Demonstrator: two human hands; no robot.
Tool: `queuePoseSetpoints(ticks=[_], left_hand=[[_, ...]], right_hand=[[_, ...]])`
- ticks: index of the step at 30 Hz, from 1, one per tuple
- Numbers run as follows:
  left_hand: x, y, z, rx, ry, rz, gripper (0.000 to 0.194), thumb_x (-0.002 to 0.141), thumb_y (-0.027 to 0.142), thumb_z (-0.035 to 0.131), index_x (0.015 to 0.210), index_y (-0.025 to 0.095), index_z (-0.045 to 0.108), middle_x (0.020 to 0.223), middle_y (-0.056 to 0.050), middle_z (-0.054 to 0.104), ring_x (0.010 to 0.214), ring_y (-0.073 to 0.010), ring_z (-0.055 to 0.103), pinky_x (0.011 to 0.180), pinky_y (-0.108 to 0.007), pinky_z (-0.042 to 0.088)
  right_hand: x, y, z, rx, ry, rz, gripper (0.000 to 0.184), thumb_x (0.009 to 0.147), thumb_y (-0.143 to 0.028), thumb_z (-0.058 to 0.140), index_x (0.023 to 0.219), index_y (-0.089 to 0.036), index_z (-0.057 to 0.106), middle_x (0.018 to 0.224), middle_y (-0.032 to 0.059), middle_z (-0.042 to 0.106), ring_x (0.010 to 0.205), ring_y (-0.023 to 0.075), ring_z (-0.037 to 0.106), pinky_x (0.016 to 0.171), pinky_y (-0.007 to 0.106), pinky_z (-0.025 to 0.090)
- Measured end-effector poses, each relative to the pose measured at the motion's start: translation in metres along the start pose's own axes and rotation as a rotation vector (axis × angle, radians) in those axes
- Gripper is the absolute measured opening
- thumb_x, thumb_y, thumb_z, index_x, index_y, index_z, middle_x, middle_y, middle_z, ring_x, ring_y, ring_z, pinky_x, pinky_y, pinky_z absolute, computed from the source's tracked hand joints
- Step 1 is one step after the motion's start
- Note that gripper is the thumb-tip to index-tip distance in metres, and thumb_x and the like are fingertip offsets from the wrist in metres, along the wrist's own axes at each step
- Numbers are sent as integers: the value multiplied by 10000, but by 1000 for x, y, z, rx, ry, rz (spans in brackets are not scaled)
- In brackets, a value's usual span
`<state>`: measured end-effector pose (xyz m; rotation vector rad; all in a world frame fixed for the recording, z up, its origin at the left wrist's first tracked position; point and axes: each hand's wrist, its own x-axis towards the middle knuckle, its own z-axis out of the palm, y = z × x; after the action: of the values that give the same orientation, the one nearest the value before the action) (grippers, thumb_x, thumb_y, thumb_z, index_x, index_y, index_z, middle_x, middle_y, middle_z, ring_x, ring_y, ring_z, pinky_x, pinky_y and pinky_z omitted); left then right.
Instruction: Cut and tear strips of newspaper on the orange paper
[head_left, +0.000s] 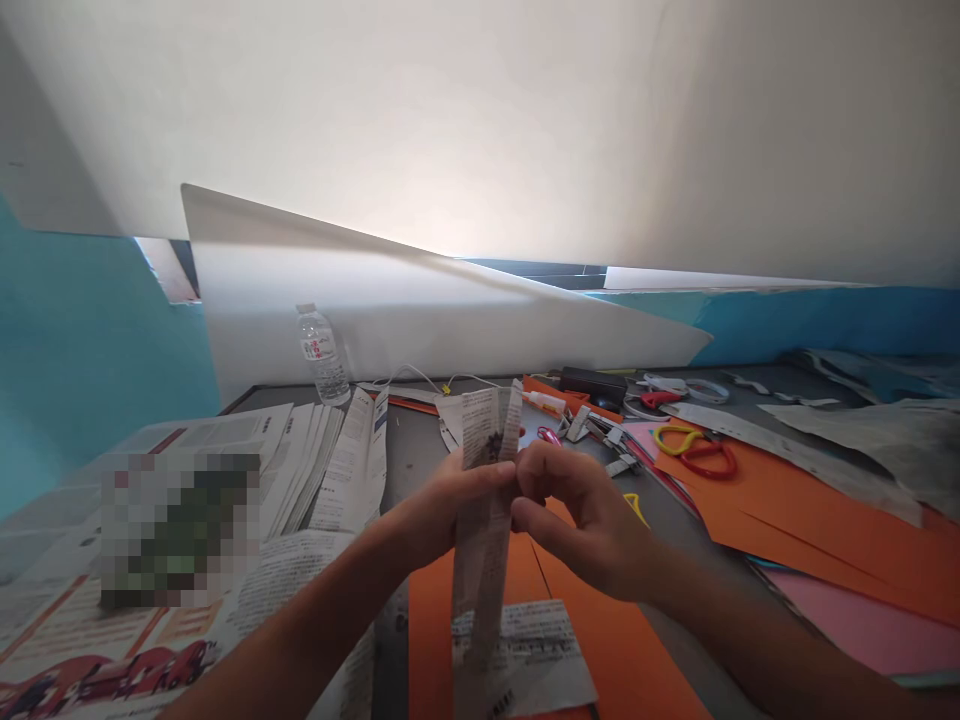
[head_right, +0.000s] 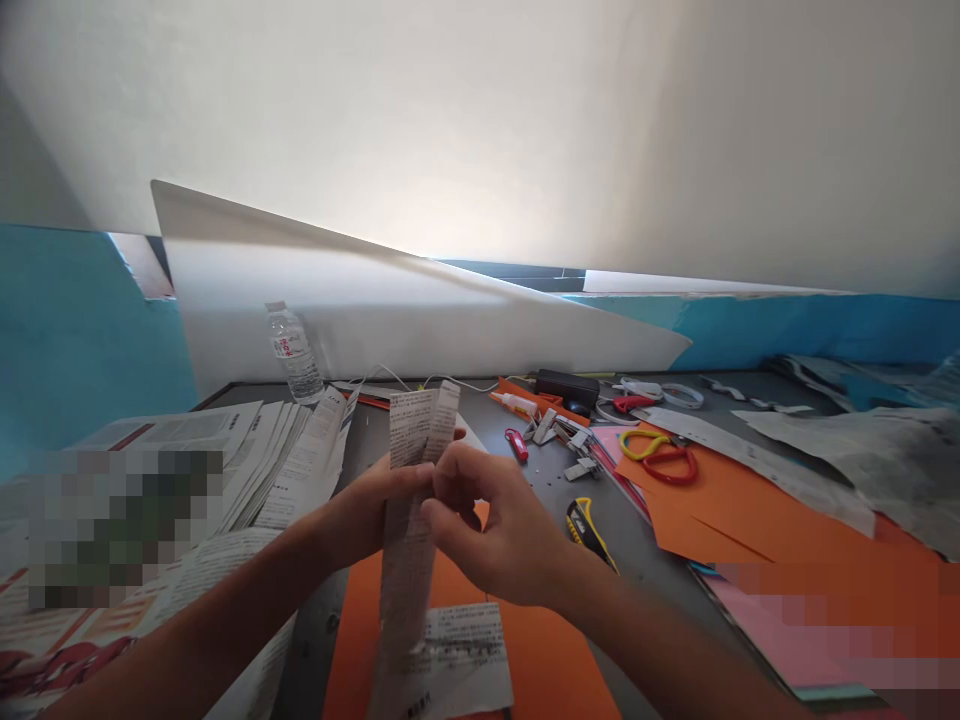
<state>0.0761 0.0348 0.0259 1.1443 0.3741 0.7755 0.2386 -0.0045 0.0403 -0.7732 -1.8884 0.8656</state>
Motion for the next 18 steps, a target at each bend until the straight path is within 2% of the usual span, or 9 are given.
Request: queuePoseSetpoints(ticks=[2, 5, 7, 9, 11, 15, 18], left_hand=[[-1, 1, -5, -28, -26, -54, 220, 756, 279, 668, 930, 150, 628, 746, -27, 577, 631, -146, 563, 635, -291, 463], [-3, 1, -9, -84, -95, -150, 277, 653, 186, 631, 929, 166, 625, 770, -21, 580, 601, -144, 571, 603, -302, 482], [-3, 2, -8, -93, -151, -214, 281, 613, 173, 597, 892, 164, 632, 770, -21, 576, 603, -152, 584, 595, -310, 495], [-4, 2, -6, -55, -202, -253, 222, 610, 176, 575, 822, 154, 637, 735, -23, 566, 599, -158, 585, 571, -302, 495], [-4, 1, -3, -7, -226, -273, 162, 618, 178, 575, 766, 148, 635, 707, -21, 553, 596, -154, 573, 552, -286, 486], [-5, 1, 1, 47, -239, -313, 137, 624, 170, 598, 756, 147, 627, 675, -18, 544, 603, -152, 561, 558, -277, 478], [-6, 2, 1, 33, -235, -298, 167, 620, 162, 620, 785, 141, 631, 723, -26, 557, 619, -156, 579, 560, -278, 476]], right_hand=[[1, -2, -4, -21, 18, -28, 143, 847, -195, 546, 736, -219, 460, 678, -22, 498, 616, 129, 486, 562, 267, 421], [5, 0, -13, -165, 252, -24, 25, 872, -235, 568, 876, -238, 543, 693, -24, 494, 615, 133, 483, 559, 267, 419], [9, 2, -20, -258, 344, 8, 141, 875, -298, 591, 1009, -258, 572, 747, -12, 500, 629, 139, 482, 556, 272, 422], [12, 2, -26, -314, 307, 32, 213, 873, -378, 604, 1050, -259, 598, 809, 11, 529, 653, 148, 502, 562, 281, 433], [14, 1, -28, -325, 258, 39, 196, 875, -419, 599, 958, -243, 621, 822, 25, 557, 670, 156, 525, 561, 285, 437], [13, -4, -24, -307, 240, 40, 169, 890, -357, 574, 784, -226, 578, 775, 22, 577, 695, 168, 529, 568, 286, 430], [12, -5, -22, -291, 246, 40, 149, 881, -313, 576, 763, -224, 557, 758, 12, 568, 702, 166, 518, 594, 288, 429]])
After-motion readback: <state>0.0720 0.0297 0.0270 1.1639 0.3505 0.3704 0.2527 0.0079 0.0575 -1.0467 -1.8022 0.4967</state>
